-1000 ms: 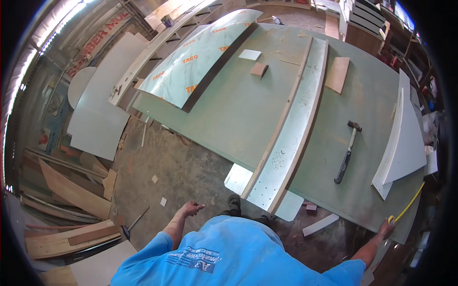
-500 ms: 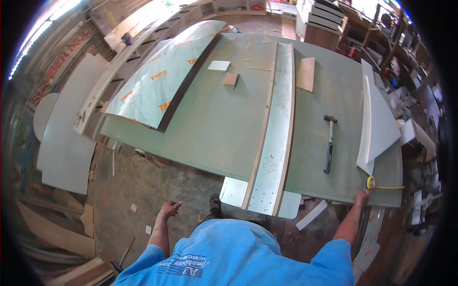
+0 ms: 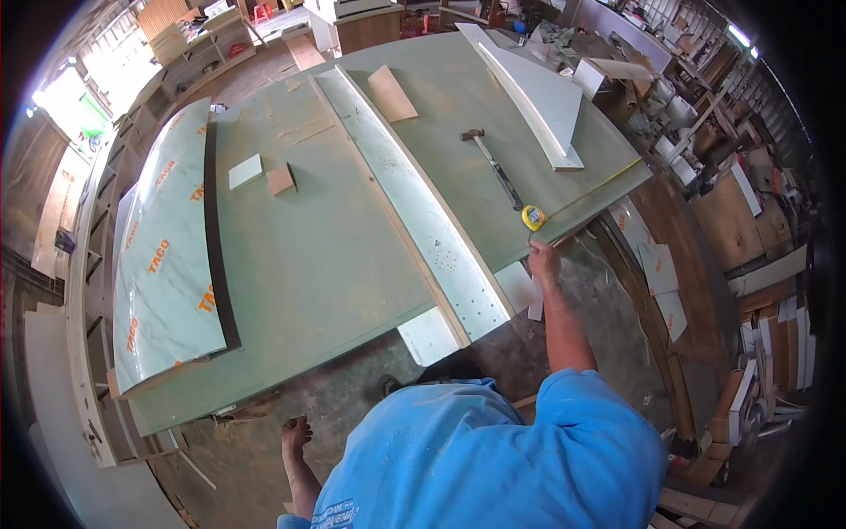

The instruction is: The person handles wooden pieces, using a tape measure to check lengths and a hammer to secure parts together on a workbench. They also move and align a large sheet of material with a marble-like finish on the table.

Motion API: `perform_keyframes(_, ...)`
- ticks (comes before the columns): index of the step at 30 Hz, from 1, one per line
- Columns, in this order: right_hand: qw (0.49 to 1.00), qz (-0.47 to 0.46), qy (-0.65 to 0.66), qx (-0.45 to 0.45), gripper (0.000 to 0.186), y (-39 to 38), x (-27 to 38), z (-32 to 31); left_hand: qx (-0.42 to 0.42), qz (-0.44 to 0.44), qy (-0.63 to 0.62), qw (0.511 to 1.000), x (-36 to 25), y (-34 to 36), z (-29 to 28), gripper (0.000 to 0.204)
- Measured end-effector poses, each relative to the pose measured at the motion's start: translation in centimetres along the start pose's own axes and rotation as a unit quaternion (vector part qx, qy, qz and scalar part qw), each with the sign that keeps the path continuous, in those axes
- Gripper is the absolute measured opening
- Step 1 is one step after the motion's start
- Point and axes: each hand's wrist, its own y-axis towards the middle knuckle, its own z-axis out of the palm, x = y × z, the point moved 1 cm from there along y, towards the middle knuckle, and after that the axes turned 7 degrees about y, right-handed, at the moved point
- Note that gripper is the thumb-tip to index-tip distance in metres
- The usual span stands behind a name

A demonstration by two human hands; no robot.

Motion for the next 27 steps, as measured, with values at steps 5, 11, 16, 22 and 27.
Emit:
perform_keyframes(5,0.981,0.086,0.172,0.037,0.044,1.0,-2.3,-0.9,0.039,0.077,0.018,0.996,-4.3,0.9,-1.4,0.047)
perform_keyframes(11,0.967,0.25,0.001,-0.06,0.101,5.7,1.9,0.7,0.127,0.119,0.064,0.983,-14.7,-4.5,-1.2,0.049)
perform_keyframes(16,0.964,0.249,-0.085,-0.033,0.102,7.8,4.4,1.6,0.117,0.198,0.091,0.969,-18.6,-4.6,-0.2,0.05)
perform_keyframes(22,0.945,0.304,0.026,-0.122,0.077,9.5,-1.8,-0.3,0.153,0.22,0.026,0.963,-21.2,-4.2,-0.5,0.047)
perform_keyframes(27,0.737,0.309,0.57,-0.193,0.053,3.6,4.0,-5.0,0.192,0.22,-0.005,0.956,-22.8,-3.4,-1.7,0.047)
